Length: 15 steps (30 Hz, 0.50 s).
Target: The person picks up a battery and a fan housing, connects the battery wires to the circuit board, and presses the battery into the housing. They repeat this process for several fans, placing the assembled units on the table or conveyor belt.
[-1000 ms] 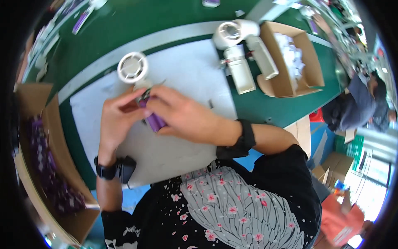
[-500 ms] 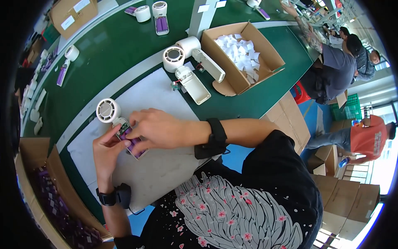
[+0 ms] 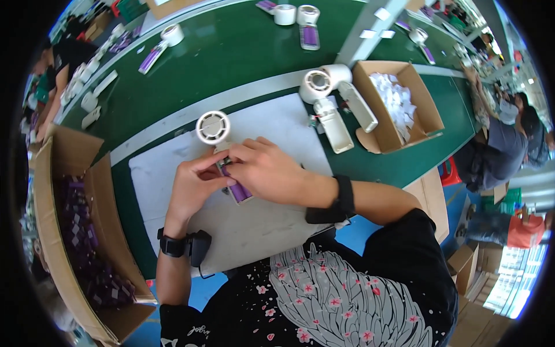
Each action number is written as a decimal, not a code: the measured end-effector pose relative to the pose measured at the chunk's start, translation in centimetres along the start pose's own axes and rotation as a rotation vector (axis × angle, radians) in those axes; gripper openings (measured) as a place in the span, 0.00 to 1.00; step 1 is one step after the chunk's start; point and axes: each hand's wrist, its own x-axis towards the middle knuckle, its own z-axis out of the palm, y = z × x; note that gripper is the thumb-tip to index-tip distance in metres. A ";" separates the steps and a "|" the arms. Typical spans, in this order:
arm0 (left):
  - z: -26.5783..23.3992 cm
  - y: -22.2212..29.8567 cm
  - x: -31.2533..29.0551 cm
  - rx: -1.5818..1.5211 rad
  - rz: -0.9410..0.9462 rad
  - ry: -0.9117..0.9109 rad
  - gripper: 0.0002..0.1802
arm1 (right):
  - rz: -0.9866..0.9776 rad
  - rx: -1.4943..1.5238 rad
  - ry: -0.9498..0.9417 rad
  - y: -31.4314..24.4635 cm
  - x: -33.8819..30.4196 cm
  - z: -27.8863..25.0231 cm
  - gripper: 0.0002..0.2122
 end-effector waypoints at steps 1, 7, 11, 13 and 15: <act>-0.3 -0.1 -0.2 -0.012 -0.001 -0.012 0.28 | -0.026 0.019 -0.011 -0.6 -0.2 -0.1 0.12; -0.8 0.2 -0.3 0.021 0.057 -0.012 0.29 | -0.018 -0.064 -0.121 -2.1 -1.1 -0.8 0.32; -1.4 -0.2 0.0 0.220 0.193 0.267 0.30 | 0.053 -0.190 -0.104 0.2 1.1 0.5 0.31; -2.4 -0.1 -0.2 0.322 0.217 0.413 0.30 | 0.122 -0.297 0.043 3.9 4.2 0.7 0.28; -4.6 0.1 -0.1 0.363 0.166 0.603 0.31 | 0.165 -0.353 0.152 4.7 5.4 0.2 0.27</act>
